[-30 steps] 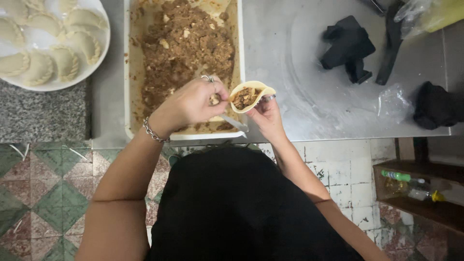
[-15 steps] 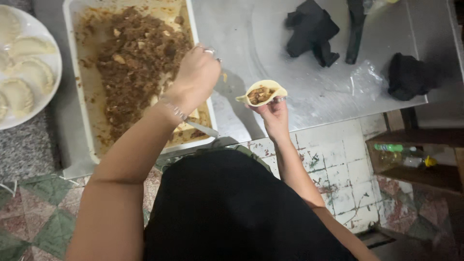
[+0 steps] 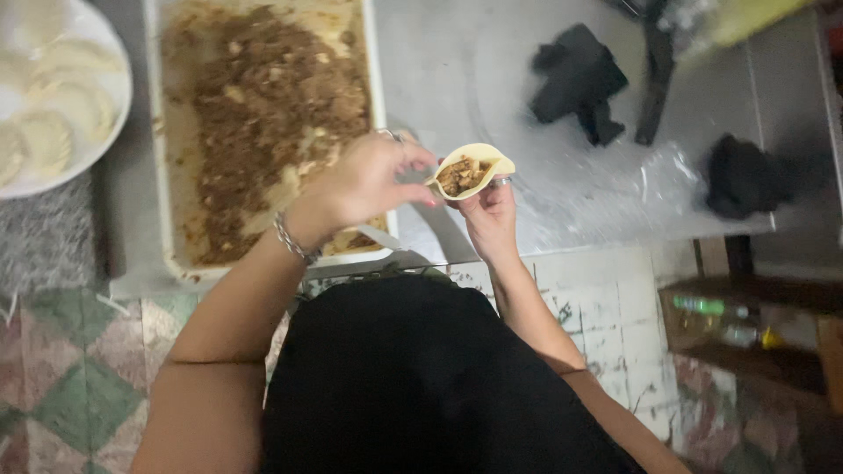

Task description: The person prepares empanadas by spooning a meat filling onto dough wrappers and folding the edges together by hand to seal them.

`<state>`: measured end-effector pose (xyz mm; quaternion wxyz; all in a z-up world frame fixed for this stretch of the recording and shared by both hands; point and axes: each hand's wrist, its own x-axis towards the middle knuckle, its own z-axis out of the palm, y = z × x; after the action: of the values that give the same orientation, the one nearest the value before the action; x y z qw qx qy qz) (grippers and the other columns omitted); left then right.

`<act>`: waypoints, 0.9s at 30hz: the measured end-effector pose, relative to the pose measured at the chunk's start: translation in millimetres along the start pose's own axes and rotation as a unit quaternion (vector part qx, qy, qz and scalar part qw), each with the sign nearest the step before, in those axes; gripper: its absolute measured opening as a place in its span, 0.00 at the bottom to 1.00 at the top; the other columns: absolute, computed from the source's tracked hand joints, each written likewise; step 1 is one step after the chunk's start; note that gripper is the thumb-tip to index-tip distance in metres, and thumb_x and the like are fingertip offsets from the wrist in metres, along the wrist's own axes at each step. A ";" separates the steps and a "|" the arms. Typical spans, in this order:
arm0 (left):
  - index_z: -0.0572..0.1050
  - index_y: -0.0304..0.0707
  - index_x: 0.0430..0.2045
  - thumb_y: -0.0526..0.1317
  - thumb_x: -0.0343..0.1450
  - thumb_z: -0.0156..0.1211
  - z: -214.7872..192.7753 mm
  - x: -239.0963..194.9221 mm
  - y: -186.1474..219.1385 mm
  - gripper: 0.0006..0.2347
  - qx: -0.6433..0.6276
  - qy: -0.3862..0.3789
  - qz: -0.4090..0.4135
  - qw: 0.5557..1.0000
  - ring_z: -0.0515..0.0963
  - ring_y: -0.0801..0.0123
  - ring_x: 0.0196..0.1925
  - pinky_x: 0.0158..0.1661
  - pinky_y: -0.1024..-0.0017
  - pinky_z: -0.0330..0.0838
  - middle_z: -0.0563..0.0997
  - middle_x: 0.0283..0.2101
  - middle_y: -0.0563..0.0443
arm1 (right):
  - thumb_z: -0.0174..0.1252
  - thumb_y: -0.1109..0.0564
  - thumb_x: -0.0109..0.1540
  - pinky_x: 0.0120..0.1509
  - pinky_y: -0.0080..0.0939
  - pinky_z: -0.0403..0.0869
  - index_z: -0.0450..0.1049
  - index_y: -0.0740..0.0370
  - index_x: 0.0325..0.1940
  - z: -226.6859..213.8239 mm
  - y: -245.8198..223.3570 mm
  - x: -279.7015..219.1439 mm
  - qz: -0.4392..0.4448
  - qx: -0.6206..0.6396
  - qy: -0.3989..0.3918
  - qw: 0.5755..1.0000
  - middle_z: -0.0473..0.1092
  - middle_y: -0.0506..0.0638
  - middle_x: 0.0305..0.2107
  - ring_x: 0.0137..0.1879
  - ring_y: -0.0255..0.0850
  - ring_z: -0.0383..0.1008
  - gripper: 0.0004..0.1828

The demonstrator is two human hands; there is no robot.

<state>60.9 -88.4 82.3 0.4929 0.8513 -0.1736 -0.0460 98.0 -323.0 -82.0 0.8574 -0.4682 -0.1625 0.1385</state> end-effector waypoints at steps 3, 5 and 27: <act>0.82 0.34 0.36 0.39 0.68 0.71 1.6 -26.4 -14.8 0.09 0.035 0.114 0.057 0.991 0.83 0.46 0.38 0.39 0.58 0.78 0.83 0.35 0.39 | 0.63 0.59 0.64 0.55 0.55 0.84 0.56 0.59 0.70 51.0 -7.2 10.0 0.014 -0.007 -0.027 1.000 0.69 0.64 0.59 0.56 0.53 0.79 0.33; 0.82 0.33 0.32 0.36 0.70 0.68 0.8 -47.9 -19.9 0.04 0.056 0.174 0.068 0.981 0.83 0.45 0.36 0.39 0.58 0.77 0.83 0.33 0.39 | 0.64 0.57 0.64 0.53 0.50 0.85 0.58 0.58 0.68 83.2 -10.6 14.5 0.028 -0.004 -0.053 0.998 0.72 0.59 0.56 0.53 0.47 0.80 0.32; 0.77 0.38 0.34 0.35 0.73 0.57 -88.0 -398.8 -7.6 0.02 0.103 0.370 -0.095 0.918 0.80 0.48 0.38 0.42 0.58 0.73 0.77 0.31 0.44 | 0.60 0.56 0.68 0.57 0.45 0.75 0.75 0.68 0.43 375.1 64.9 -58.4 -0.094 -0.229 -0.281 0.927 0.75 0.61 0.43 0.51 0.48 0.76 0.10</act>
<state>-288.3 123.5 83.6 0.4248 0.8661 0.0989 0.2442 -113.7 -27.5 45.1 0.6550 -0.5764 -0.4674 0.1423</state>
